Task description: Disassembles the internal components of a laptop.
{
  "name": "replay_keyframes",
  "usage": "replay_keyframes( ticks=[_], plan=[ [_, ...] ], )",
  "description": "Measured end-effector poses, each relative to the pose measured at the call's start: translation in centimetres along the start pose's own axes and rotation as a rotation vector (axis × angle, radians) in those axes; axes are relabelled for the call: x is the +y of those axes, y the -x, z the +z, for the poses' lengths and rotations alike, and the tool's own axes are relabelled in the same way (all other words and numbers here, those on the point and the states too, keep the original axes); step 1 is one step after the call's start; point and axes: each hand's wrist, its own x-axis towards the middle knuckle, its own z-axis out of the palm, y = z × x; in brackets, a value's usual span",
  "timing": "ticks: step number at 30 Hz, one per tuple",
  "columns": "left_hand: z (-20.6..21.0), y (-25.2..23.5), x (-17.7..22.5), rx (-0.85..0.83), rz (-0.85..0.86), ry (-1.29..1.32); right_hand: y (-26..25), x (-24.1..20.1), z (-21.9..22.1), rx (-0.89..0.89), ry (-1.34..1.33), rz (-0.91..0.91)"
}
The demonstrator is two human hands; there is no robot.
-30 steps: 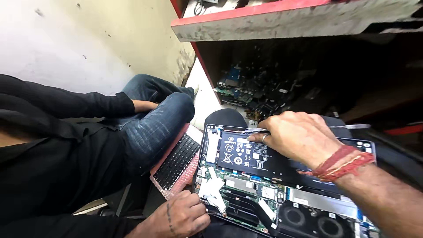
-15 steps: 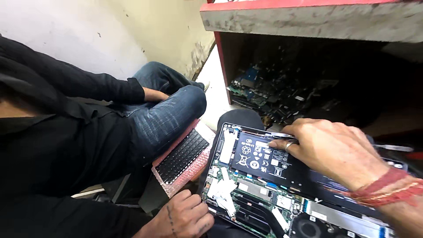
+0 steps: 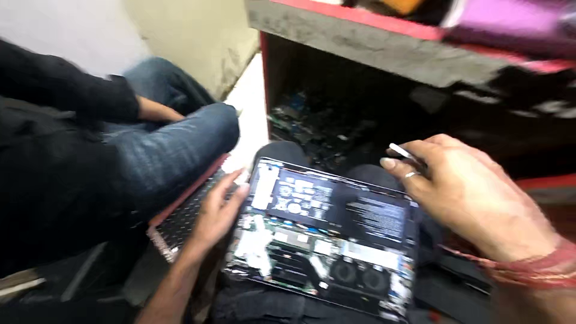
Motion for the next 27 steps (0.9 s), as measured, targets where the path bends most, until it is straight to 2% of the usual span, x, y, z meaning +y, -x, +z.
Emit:
replay_keyframes(
  ticks=[2, 4, 8, 10, 14, 19, 24, 27],
  plan=[
    [1.2, -0.6, 0.1, -0.031, 0.011, 0.024, 3.6, 1.5, -1.6, 0.06, -0.071, 0.113],
    [2.2, -0.4, 0.6, -0.022, -0.018, 0.105, 7.4, 3.8, -1.0, 0.093, -0.147, 0.238],
    [3.2, 0.4, 0.3, 0.042, -0.057, 0.187, 13.6, 8.2, 4.1, 0.038, -0.328, 0.424],
    [3.4, 0.7, 0.4, 0.017, -0.11, 0.201, 15.2, 8.9, 6.5, -0.016, -0.46, 0.441],
    [3.4, 1.4, 1.2, -0.039, -0.176, 0.213, 16.2, 8.5, 9.2, 0.068, -0.635, 0.418],
    [3.0, 2.3, 1.7, -0.084, -0.231, 0.171, 16.7, 7.8, 10.1, 0.173, -0.729, 0.441],
    [2.5, 2.6, 1.8, -0.084, -0.148, 0.211, 17.1, 7.9, 10.4, 0.277, -0.769, 0.377],
    [2.1, 3.0, 2.0, -0.075, -0.087, 0.346, 17.7, 7.7, 9.8, 0.319, -0.973, 0.406]
  ],
)
